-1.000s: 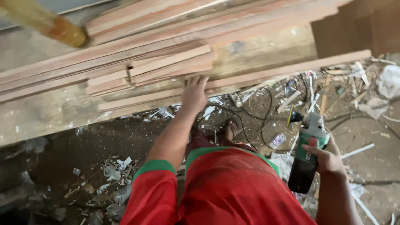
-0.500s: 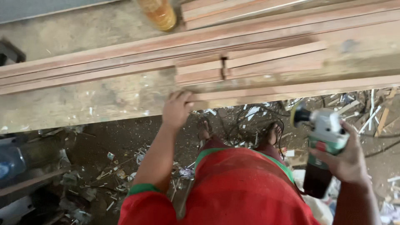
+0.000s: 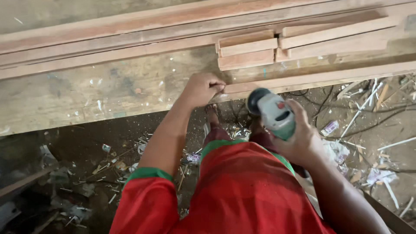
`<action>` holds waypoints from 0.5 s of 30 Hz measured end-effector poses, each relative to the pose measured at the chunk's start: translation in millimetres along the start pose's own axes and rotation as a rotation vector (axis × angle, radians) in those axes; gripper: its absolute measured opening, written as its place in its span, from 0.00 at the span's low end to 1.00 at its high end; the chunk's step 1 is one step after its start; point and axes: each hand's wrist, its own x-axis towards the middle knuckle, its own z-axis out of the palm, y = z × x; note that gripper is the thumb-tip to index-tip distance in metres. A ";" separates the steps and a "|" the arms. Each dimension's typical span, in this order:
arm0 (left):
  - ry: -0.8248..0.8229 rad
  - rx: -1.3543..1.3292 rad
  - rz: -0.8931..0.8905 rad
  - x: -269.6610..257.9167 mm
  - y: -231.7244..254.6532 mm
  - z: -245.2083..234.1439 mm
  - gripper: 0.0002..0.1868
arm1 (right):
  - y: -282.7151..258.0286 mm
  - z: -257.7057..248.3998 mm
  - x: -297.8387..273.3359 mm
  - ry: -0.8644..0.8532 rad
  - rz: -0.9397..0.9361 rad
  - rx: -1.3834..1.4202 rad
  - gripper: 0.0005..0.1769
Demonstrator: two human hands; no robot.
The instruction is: The person sands small wooden pieces using a hand-held power sander, turning the pieces over to sand multiple sides.
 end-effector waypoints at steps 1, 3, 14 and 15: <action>-0.036 -0.004 -0.015 4.8 -6.1 1.4 0.07 | -7.3 3.8 -1.3 -0.002 -0.058 0.022 0.56; -0.069 -0.007 -0.030 14.4 -15.8 1.1 0.07 | -22.3 11.7 -0.2 -0.004 -0.118 0.044 0.55; -0.157 -0.021 -0.084 33.3 -25.5 3.2 0.08 | -51.8 40.5 0.2 -0.016 -0.242 -0.020 0.55; -0.160 -0.023 -0.077 29.4 -22.0 -1.4 0.08 | -55.5 40.4 -0.9 -0.010 -0.237 -0.021 0.55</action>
